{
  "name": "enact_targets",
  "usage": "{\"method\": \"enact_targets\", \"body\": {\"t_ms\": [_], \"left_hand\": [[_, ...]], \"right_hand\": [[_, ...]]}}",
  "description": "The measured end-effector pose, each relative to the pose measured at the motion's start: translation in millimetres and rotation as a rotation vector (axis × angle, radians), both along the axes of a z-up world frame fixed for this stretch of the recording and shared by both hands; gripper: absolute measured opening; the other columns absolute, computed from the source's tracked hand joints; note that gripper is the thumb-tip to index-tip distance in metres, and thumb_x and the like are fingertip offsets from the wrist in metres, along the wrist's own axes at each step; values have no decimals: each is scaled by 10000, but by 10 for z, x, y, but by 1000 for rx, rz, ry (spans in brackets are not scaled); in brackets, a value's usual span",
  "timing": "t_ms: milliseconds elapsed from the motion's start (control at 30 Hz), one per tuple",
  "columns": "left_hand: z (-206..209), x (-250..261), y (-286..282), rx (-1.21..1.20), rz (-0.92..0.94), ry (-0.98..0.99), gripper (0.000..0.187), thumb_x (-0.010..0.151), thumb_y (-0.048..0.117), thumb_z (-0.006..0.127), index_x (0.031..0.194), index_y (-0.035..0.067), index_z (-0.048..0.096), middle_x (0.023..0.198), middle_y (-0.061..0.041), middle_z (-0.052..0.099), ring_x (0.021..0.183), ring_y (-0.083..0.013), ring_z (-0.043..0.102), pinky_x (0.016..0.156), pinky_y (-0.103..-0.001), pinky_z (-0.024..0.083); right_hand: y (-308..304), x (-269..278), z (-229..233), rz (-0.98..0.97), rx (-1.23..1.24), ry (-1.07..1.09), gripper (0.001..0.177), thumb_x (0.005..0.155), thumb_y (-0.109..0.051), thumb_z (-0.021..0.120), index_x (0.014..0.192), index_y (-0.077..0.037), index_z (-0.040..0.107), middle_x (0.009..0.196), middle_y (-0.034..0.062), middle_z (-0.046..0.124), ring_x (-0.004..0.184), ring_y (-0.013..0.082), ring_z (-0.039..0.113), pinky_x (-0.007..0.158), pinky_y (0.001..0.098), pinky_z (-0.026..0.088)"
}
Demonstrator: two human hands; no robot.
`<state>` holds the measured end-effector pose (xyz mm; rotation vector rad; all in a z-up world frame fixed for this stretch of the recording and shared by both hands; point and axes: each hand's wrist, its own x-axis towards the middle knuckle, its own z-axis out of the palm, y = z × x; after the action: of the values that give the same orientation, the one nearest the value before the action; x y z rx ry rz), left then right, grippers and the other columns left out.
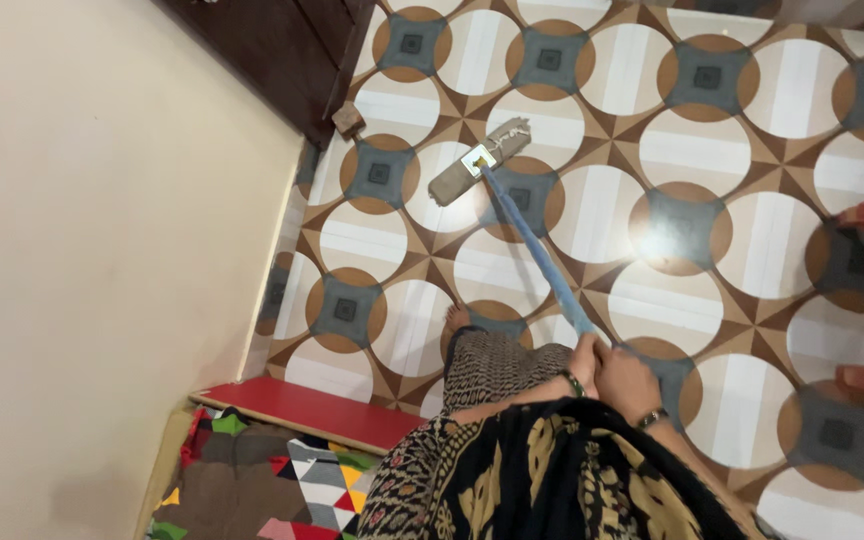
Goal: The person mops a patterned tiled floor using a flat mop. They move the mop back and forth across the room, cleaning around a red plastic chair and a bed with a geometric-patterned cover.
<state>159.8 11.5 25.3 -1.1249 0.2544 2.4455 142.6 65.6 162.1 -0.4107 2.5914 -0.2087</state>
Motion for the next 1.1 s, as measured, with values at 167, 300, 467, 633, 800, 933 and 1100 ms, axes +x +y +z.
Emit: {"method": "enact_targets", "body": {"t_ms": [167, 300, 467, 633, 800, 933, 1100], "left_hand": [[-146, -128, -208, 0, -34, 52, 514, 951, 531, 550, 1069, 34, 606, 977, -114, 693, 949, -270, 641, 893, -423, 536], [-243, -224, -588, 49, 63, -13, 471, 968, 527, 602, 1041, 63, 616, 932, -90, 677, 893, -254, 642, 827, -408, 551], [-409, -412, -1433, -85, 260, 70, 330, 1044, 426, 624, 1114, 105, 594, 984, -69, 678, 957, -245, 645, 876, -405, 556], [-595, -854, -2381, -11, 300, 0, 429, 1007, 444, 549, 1208, 69, 611, 1112, -89, 711, 1031, -254, 670, 903, -415, 555], [-698, -1241, -2997, -244, 272, 28, 388, 1045, 362, 532, 1345, 117, 550, 1281, -49, 612, 1166, -202, 577, 1005, -391, 477], [-709, -1279, -3040, -245, 263, 168, 365, 1056, 299, 491, 1390, 154, 516, 1321, -10, 551, 1201, -188, 542, 1033, -387, 465], [-617, -1001, -2648, -210, 226, 187, 397, 1077, 357, 446, 1409, 142, 481, 1335, 15, 525, 1189, -181, 528, 994, -416, 471]], "right_hand": [[-187, -58, -144, -43, 46, -9, 347, 996, -290, 442, 1281, -244, 634, 960, 190, 745, 823, 432, 722, 708, 559, 584], [-566, -212, -375, 8, 5, 51, 333, 969, -238, 472, 1246, -224, 656, 980, 179, 738, 827, 414, 726, 696, 544, 585], [-1416, -511, -672, 37, -43, 54, 325, 977, -322, 532, 1232, -156, 647, 943, 195, 726, 809, 394, 726, 696, 512, 590], [-2437, -1052, -925, 18, -48, 40, 509, 973, -290, 538, 1472, -192, 524, 902, 239, 714, 806, 425, 712, 711, 536, 577], [-3122, -1798, -1101, -9, -69, 2, 553, 951, -262, 503, 1495, -167, 480, 990, 267, 713, 896, 455, 704, 775, 564, 564], [-3276, -2164, -1128, -164, -92, -81, 524, 989, -250, 468, 1511, -237, 513, 1062, 277, 723, 978, 449, 713, 873, 538, 567], [-3010, -1955, -1031, -156, -96, -70, 533, 992, -259, 467, 1525, -268, 479, 1113, 282, 703, 1026, 457, 683, 921, 545, 531]]}}
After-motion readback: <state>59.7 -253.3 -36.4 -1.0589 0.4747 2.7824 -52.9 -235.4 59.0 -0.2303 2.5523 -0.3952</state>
